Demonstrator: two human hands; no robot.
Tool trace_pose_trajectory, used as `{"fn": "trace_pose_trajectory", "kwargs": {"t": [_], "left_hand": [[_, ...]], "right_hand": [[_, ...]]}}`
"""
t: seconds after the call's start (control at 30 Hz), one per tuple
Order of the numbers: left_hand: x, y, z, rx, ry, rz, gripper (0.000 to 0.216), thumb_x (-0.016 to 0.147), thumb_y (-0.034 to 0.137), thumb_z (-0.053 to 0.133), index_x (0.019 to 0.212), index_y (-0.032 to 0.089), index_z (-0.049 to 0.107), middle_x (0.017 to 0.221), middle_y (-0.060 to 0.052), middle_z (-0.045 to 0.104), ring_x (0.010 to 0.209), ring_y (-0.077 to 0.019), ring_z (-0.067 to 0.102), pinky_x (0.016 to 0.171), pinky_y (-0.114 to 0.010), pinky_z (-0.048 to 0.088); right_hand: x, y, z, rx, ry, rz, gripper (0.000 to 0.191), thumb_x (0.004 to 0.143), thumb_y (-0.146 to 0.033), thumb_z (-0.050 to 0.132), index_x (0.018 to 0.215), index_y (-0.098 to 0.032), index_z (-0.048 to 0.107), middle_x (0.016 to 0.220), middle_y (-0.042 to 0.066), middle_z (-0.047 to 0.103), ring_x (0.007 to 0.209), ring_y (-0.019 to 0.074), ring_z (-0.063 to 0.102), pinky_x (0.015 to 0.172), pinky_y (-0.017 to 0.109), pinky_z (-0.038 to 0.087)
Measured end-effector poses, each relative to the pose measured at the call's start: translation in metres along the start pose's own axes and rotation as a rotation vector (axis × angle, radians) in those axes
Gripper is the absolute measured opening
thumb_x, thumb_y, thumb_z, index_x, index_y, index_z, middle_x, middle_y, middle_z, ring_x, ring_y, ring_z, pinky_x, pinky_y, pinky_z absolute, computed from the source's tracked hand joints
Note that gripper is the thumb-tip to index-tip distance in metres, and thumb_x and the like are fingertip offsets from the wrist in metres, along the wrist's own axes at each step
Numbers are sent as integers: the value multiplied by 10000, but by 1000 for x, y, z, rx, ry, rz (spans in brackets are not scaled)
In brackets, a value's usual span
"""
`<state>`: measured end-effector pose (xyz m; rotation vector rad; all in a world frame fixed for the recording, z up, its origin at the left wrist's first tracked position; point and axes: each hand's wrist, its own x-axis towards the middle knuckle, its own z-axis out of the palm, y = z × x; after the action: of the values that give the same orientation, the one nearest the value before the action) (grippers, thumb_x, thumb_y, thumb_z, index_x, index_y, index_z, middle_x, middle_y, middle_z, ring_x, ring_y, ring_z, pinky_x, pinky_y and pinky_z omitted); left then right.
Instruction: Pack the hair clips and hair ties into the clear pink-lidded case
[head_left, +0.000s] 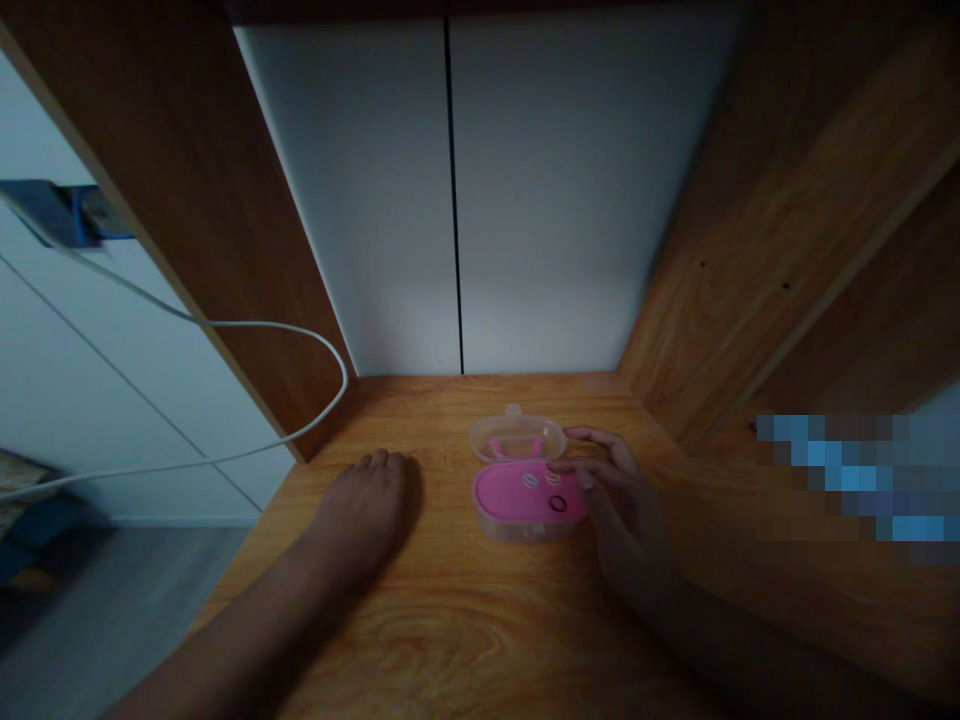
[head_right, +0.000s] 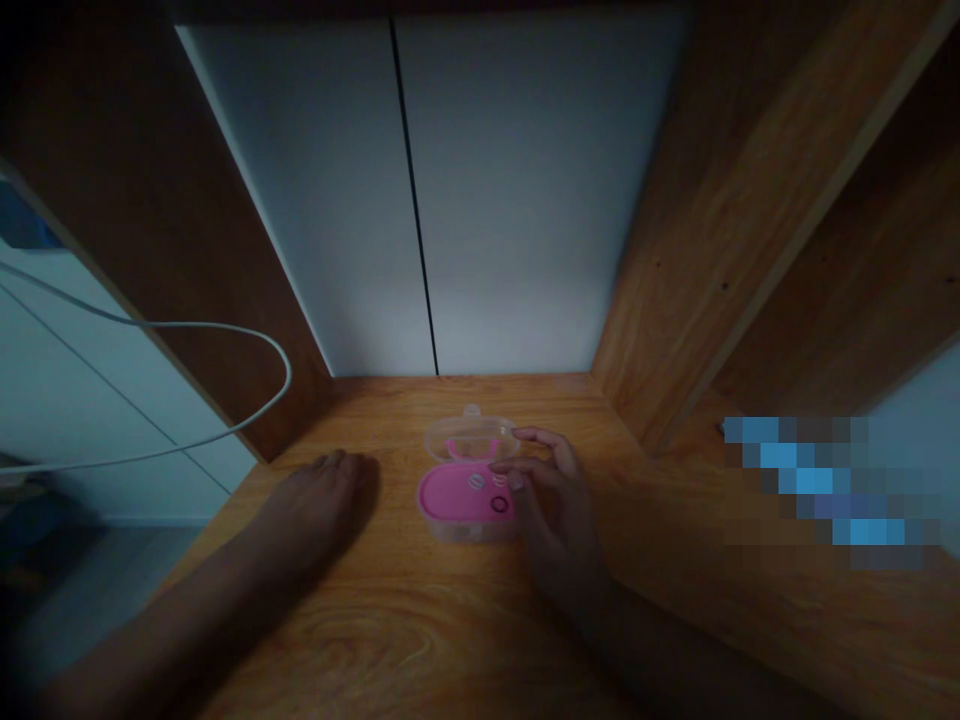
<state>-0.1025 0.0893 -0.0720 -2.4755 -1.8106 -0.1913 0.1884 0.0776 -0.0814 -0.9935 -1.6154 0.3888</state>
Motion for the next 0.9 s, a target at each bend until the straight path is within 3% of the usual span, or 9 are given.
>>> {"fn": "trace_pose_trajectory", "kwargs": {"t": [0.13, 0.2, 0.27, 0.33, 0.43, 0.53, 0.67, 0.9], "left_hand": [[6, 15, -2, -333, 139, -106, 161, 978, 229, 386, 909, 173, 520, 852, -109, 664, 771, -247, 635, 710, -359, 482], [4, 26, -3, -577, 312, -116, 142, 988, 248, 395, 908, 191, 497, 814, -68, 656, 729, -212, 635, 657, -316, 487], [-1, 38, -2, -775, 520, -9, 106, 974, 220, 439, 896, 196, 507, 868, -64, 654, 802, -188, 646, 698, -293, 510], [-9, 49, 0, -892, 616, 156, 99, 951, 143, 473, 892, 197, 531, 901, -61, 657, 846, -166, 653, 740, -278, 524], [-21, 65, 2, -1009, 586, 444, 168, 907, 36, 494, 886, 194, 547, 893, -56, 679, 819, -145, 672, 710, -253, 536], [-26, 74, 3, -1030, 544, 654, 186, 869, -6, 536, 905, 176, 556, 880, -66, 690, 828, -154, 673, 711, -256, 548], [-24, 74, 5, -1011, 544, 697, 186, 869, -2, 570, 957, 162, 555, 847, -69, 688, 798, -152, 656, 708, -260, 548], [-24, 70, 7, -986, 507, 706, 156, 886, 31, 590, 977, 157, 570, 866, -76, 700, 812, -160, 675, 721, -262, 561]], "right_hand": [[-1, -4, -2, 0, 13, -49, 207, 945, -302, 531, 896, -248, 725, 1234, 96, 541, 1182, 287, 522, 886, 451, 486], [-2, -8, -4, -40, 21, -114, 182, 928, -257, 533, 898, -250, 713, 1238, 94, 532, 1156, 282, 530, 877, 453, 477], [-4, -14, -5, -93, 13, -218, 160, 893, -211, 547, 909, -254, 701, 1241, 89, 523, 1154, 284, 527, 911, 478, 455], [-6, -20, -6, -143, -25, -344, 171, 837, -173, 582, 942, -258, 685, 1227, 83, 535, 1162, 291, 524, 948, 502, 436], [-9, -29, -3, -232, -105, -522, 264, 784, -146, 646, 1024, -254, 665, 1134, 62, 631, 1140, 279, 545, 944, 470, 434], [-11, -36, 1, -278, -151, -655, 233, 848, -136, 646, 1058, -235, 672, 983, 2, 735, 1090, 225, 577, 917, 393, 407], [-8, -37, 3, -261, -130, -716, 141, 946, -180, 604, 988, -265, 709, 886, -68, 775, 1047, 173, 599, 895, 344, 372], [-5, -35, 2, -256, -154, -719, 143, 963, -239, 602, 915, -300, 722, 862, -92, 780, 1051, 156, 609, 903, 330, 371]]}}
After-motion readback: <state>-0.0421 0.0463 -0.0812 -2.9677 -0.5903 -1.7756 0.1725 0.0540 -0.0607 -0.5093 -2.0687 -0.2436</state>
